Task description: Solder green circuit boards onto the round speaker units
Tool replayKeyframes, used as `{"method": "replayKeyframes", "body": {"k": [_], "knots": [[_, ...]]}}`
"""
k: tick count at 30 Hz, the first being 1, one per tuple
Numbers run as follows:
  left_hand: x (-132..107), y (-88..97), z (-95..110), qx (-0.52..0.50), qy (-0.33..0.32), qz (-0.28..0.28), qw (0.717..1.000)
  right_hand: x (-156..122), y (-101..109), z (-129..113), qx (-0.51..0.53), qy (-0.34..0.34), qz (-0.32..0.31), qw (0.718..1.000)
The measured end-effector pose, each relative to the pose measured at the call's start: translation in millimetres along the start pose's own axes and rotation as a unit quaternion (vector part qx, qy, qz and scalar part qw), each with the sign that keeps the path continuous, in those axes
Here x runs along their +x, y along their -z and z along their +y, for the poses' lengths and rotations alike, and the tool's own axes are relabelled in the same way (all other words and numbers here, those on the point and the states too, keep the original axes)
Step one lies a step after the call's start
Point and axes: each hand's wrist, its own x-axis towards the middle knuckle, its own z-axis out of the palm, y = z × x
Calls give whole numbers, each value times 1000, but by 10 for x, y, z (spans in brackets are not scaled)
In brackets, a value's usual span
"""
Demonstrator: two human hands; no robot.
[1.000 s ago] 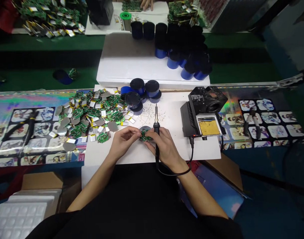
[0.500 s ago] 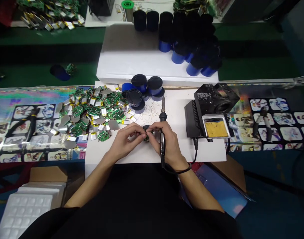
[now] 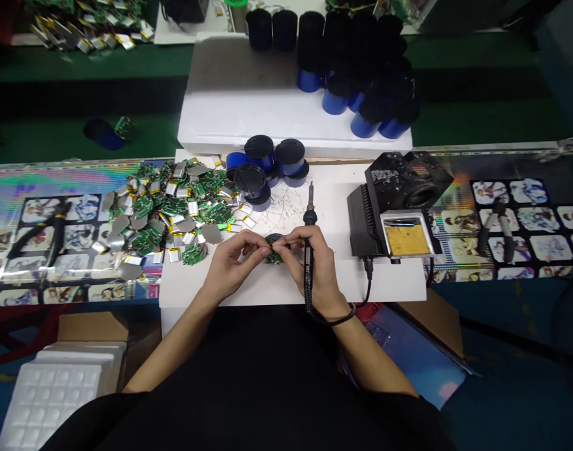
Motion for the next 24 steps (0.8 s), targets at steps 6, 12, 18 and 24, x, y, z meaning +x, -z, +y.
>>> {"method": "replayKeyframes", "body": {"k": [6,12,18,24], "knots": [[-26,-12,2,-7,23,-3,1000,-6,-43,9,39,3,-11,999],[-6,16,10,6,-10,-8,1000,-1,-48,3,34,5,-19,999],[-23,-30,-18,-2,-14,34,999,-9,-64,-3,30,-1,-15,999],[-52,-77,-27,-9,-12,65,998,-22,-74,-15,28,-1,-12,1000]]}}
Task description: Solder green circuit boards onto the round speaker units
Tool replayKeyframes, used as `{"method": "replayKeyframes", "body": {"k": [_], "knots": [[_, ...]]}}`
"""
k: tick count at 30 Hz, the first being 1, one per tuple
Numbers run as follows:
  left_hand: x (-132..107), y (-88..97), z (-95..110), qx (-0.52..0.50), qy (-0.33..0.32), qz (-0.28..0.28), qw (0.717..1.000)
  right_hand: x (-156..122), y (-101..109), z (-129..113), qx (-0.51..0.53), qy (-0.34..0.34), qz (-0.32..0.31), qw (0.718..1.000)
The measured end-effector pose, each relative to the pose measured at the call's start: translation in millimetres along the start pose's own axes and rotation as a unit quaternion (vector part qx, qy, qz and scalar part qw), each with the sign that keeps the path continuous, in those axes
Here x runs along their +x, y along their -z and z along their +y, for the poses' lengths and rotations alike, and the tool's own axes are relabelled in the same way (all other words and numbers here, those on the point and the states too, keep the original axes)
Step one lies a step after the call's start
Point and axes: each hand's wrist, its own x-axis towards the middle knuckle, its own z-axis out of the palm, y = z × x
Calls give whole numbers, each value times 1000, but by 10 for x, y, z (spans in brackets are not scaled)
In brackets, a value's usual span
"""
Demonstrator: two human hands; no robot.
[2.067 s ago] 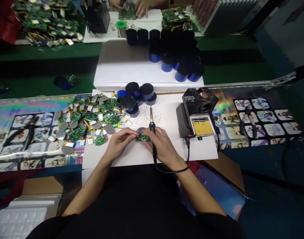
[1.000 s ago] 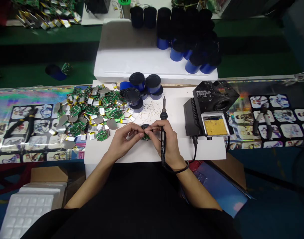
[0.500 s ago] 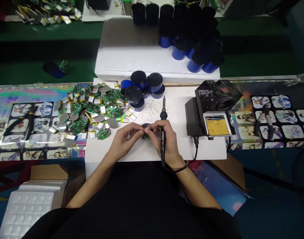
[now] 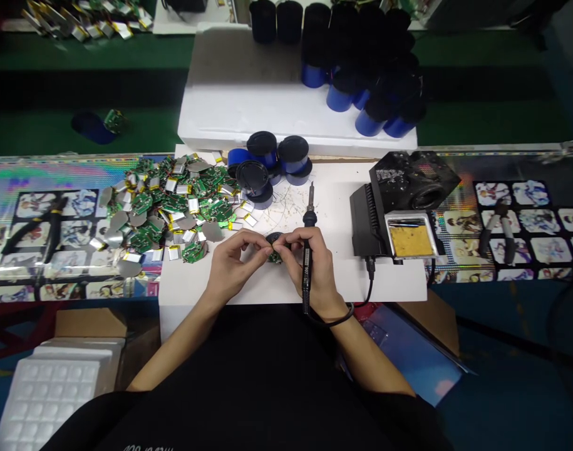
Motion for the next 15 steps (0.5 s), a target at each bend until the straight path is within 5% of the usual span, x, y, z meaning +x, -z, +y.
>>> {"method": "replayKeyframes", "body": {"k": [10,15], "knots": [[-7,0,40,-56,50,-31,997,-39,-13,-31,-9,18,-28,999],[9,81,104,5,12,-72,997,-72,30,-52,-35,27,-59,997]]}}
